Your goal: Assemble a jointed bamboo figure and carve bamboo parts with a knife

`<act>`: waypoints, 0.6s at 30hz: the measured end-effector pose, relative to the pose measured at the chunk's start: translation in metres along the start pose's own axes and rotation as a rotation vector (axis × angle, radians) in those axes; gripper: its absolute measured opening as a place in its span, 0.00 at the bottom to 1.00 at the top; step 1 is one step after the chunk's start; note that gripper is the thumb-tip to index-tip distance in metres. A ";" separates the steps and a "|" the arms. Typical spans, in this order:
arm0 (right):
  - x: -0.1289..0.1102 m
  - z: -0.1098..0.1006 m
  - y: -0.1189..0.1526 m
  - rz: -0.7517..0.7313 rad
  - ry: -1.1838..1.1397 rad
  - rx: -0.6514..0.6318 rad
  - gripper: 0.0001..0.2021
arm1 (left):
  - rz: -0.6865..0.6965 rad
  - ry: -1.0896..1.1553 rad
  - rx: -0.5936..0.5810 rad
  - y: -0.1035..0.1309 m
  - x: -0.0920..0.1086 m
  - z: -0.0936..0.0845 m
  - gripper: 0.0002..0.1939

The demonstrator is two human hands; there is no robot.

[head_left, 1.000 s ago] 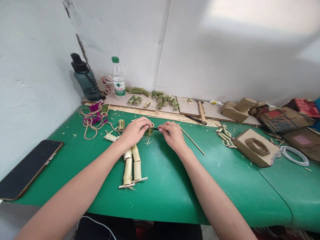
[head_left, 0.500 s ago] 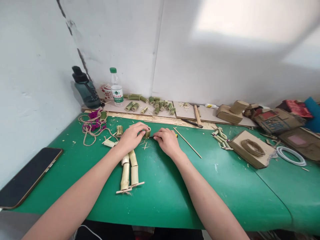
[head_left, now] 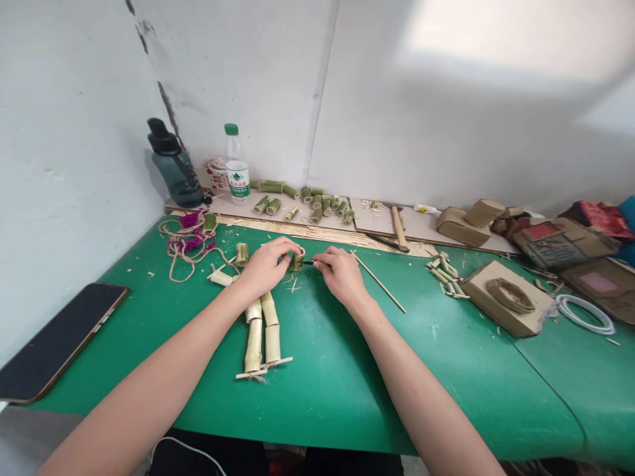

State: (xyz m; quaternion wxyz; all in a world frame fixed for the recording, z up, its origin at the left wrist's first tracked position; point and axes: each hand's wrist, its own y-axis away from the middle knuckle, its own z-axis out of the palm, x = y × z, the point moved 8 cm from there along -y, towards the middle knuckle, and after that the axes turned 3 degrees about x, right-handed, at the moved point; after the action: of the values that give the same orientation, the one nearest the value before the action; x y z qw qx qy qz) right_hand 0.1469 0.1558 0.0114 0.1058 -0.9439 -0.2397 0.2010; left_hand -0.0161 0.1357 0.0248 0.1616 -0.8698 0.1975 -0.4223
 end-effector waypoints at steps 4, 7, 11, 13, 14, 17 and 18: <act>-0.004 0.005 -0.002 0.010 0.064 -0.061 0.11 | -0.009 0.011 0.003 0.000 -0.001 0.000 0.17; -0.008 0.007 -0.002 0.012 0.110 -0.081 0.11 | -0.004 0.001 0.006 0.001 0.000 0.000 0.17; -0.009 0.007 0.001 0.004 0.127 -0.088 0.11 | -0.024 -0.012 0.007 0.002 0.001 -0.001 0.16; -0.009 0.006 0.003 0.004 0.113 -0.081 0.11 | -0.031 -0.013 0.000 0.002 0.000 0.000 0.15; -0.008 0.006 0.003 0.006 0.109 -0.078 0.12 | -0.029 -0.014 -0.002 0.002 0.000 0.000 0.15; -0.009 0.006 0.001 0.017 0.118 -0.100 0.12 | -0.026 -0.031 0.002 0.003 0.000 0.000 0.15; -0.010 0.006 0.000 0.021 0.127 -0.115 0.12 | -0.028 -0.038 0.004 0.004 0.000 0.001 0.15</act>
State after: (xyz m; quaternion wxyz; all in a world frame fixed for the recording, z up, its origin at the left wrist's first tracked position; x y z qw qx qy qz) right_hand 0.1365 0.1515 0.0096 0.0645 -0.9618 -0.2336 0.1275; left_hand -0.0165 0.1326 0.0225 0.1612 -0.8800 0.1813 -0.4082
